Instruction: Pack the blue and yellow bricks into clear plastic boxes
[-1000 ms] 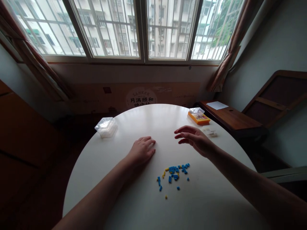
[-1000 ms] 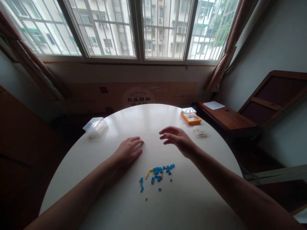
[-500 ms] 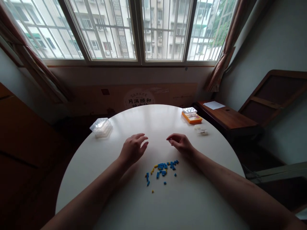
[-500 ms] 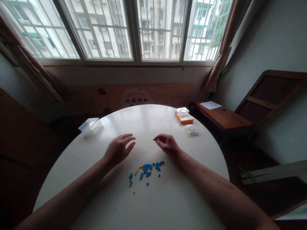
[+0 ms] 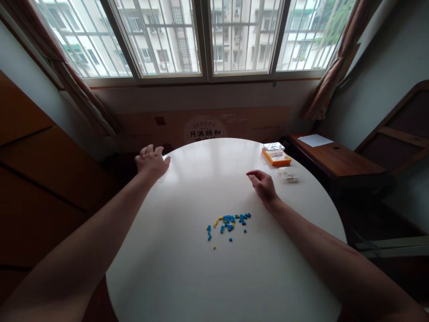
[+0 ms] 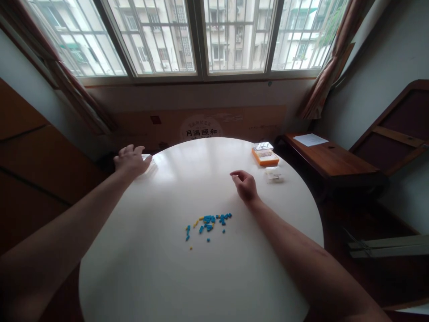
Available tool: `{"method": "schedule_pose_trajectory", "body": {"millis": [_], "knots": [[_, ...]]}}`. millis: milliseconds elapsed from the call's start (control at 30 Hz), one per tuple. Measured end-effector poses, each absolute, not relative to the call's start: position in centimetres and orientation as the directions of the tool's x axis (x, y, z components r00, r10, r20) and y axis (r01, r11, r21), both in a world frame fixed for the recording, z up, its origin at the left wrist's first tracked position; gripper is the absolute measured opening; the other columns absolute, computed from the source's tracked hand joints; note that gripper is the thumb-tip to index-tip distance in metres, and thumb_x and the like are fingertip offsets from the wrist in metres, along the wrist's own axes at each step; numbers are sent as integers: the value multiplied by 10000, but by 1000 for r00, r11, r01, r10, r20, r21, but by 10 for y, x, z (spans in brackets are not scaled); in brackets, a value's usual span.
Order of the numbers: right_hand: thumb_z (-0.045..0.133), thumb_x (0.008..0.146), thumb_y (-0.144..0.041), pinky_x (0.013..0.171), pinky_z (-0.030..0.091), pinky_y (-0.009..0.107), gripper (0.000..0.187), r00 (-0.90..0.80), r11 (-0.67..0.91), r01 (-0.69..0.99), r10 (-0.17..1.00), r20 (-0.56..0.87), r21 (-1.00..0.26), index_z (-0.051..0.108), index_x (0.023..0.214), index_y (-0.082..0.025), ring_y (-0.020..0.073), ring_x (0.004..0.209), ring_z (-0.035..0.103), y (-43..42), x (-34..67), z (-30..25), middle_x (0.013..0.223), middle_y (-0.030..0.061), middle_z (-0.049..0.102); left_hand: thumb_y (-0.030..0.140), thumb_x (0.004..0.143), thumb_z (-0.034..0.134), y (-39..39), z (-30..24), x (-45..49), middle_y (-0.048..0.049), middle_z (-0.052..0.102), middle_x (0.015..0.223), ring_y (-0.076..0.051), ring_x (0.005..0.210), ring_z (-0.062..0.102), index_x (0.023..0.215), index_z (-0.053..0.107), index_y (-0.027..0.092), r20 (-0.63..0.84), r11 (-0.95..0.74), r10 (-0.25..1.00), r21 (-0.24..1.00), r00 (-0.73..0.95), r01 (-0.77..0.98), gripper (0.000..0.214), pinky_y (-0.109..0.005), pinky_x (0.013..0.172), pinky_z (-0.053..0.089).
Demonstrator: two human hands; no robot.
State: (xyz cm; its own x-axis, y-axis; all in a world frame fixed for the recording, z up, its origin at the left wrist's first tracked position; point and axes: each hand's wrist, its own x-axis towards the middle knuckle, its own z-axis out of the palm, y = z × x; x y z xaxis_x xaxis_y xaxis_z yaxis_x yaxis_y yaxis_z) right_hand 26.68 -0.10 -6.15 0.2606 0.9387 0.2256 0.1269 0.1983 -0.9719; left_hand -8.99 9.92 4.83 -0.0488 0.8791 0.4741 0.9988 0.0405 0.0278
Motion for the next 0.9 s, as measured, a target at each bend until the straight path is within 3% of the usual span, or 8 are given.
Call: {"method": "schedule_pose_trajectory", "body": {"millis": [133,400,700,900], "knots": [[580,749,-453,471,287,183,391,263,186,119,941,212,-975,669,942,-125,64,538,368,-1,267,-61,616,-1,490,546,823,473,124,48,-127,-205,385,1416,-421,1283,324,1306,490,198,345,223,908,81,-238,971,595,-590,981,303],[579,742,-446,489,308,186,395,255,177,124,945,204,-976,680,937,-118,62,537,393,-1,267,-58,614,4,520,593,753,552,135,31,-148,-304,499,1269,-502,1131,475,1196,539,110,155,355,918,88,-365,931,656,-654,855,360],[574,741,-453,489,336,182,407,229,169,137,953,197,-976,675,941,-112,62,537,406,0,266,-58,614,2,522,379,742,591,128,18,-152,-257,535,1250,-440,1148,494,1201,496,135,181,311,931,70,-318,948,529,-546,890,408],[581,738,-444,494,351,181,395,213,172,145,956,201,-974,678,928,-111,62,537,412,0,265,-58,615,4,528,456,739,590,132,15,-158,-264,557,1207,-446,1130,508,1178,501,141,174,296,935,102,-310,950,548,-517,871,425]]}}
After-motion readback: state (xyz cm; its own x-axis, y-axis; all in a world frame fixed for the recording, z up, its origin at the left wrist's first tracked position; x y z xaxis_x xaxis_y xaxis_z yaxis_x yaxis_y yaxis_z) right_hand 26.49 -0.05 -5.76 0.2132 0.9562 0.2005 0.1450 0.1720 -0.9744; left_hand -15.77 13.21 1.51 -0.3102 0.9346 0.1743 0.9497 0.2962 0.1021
